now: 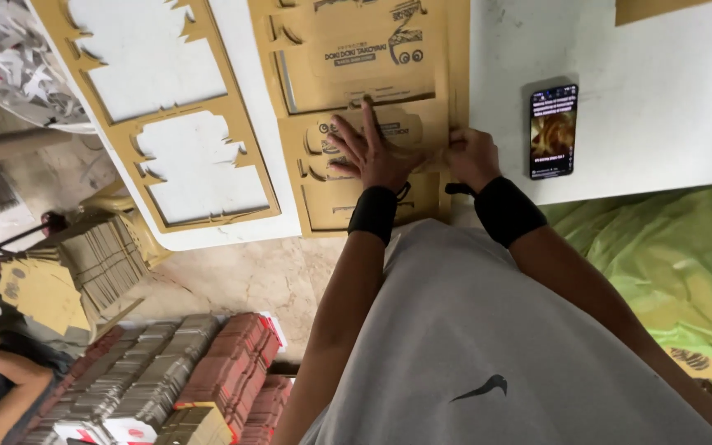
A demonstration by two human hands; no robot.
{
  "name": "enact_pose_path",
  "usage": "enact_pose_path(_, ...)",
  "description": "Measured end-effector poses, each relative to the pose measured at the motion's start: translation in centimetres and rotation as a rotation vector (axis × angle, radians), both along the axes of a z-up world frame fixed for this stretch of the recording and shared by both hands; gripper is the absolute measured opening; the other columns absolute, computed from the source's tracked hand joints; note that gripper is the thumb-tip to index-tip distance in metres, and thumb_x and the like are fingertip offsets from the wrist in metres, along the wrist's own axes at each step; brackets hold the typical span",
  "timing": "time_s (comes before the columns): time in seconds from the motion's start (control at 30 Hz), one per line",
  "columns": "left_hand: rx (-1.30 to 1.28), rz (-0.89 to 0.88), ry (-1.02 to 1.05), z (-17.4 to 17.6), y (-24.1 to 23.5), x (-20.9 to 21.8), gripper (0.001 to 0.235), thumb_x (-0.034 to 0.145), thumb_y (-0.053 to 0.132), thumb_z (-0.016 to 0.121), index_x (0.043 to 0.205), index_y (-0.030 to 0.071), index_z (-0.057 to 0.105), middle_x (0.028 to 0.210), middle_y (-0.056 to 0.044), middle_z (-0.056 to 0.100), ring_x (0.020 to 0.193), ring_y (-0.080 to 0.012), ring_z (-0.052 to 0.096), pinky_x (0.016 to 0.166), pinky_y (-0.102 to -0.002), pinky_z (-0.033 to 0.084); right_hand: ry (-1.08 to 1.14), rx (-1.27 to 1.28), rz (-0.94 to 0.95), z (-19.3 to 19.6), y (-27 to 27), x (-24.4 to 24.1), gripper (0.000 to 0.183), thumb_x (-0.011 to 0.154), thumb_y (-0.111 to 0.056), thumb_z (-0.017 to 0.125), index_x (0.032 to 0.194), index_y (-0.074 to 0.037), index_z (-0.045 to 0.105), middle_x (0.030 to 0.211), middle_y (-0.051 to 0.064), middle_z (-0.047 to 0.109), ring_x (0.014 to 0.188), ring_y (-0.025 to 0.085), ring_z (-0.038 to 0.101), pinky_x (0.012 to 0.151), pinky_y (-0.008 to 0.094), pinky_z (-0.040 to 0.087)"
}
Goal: Punching out cardboard centers and folding the remaining sheets into packaging inserts.
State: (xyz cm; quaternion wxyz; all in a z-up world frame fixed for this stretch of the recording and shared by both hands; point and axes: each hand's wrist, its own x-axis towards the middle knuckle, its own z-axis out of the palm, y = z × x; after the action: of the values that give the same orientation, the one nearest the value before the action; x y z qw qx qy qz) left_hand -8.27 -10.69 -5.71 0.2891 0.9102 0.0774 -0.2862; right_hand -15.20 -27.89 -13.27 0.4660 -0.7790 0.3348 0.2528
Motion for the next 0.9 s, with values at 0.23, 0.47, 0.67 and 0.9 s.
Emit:
enact_pose_path(0.23, 0.065, 0.000, 0.097, -0.5, -0.3, 0.8, 0.158, 0.063, 0.055, 0.101, 0.164, 0.038, -0.020, 0.169, -0.018, -0.030, 0.152, -0.0461, -0.031, 0.111, -0.080, -0.018, -0.113, -0.072, -0.139, 3.5, 2.7, -0.2, 0.029, 0.089, -0.013, 0.067, 0.116, -0.002, 0.071, 0.102, 0.022, 0.072, 0.099, 0.040, 0.072, 0.074, 0.048, 0.061)
enact_pose_path(0.47, -0.018, 0.047, 0.139, 0.3, 0.2, 1.1, 0.157, 0.063, 0.060, 0.098, 0.163, 0.037, -0.021, 0.169, -0.019, -0.029, 0.153, -0.0475, -0.030, 0.109, -0.080, -0.021, -0.109, -0.102, -0.202, 4.0, 3.8, -0.5, 0.034, 0.093, -0.016, 0.067, 0.122, 0.002, 0.067, 0.107, 0.025, 0.071, 0.105, 0.045, 0.068, 0.081, 0.054, 0.058)
enact_pose_path(0.67, -0.021, 0.023, 0.123, 1.4, 0.0, 1.1, 0.151, 0.068, 0.066, 0.091, 0.162, 0.036, -0.022, 0.167, -0.019, -0.034, 0.152, -0.0479, -0.031, 0.109, -0.082, -0.019, -0.015, -0.153, -0.212, 2.2, 3.2, -0.8, 0.038, 0.084, -0.023, 0.072, 0.121, -0.012, 0.074, 0.104, 0.010, 0.075, 0.103, 0.037, 0.071, 0.083, 0.050, 0.060)
enact_pose_path(0.9, 0.037, 0.031, 0.170, 0.8, -0.3, 1.2, 0.145, 0.072, 0.063, 0.088, 0.160, 0.038, -0.024, 0.166, -0.016, -0.035, 0.152, -0.0441, -0.032, 0.111, -0.080, -0.021, -0.108, -0.242, -0.345, 1.3, 4.8, -1.2, 0.025, 0.084, -0.010, 0.072, 0.109, -0.007, 0.076, 0.094, 0.015, 0.074, 0.096, 0.042, 0.072, 0.081, 0.051, 0.060)
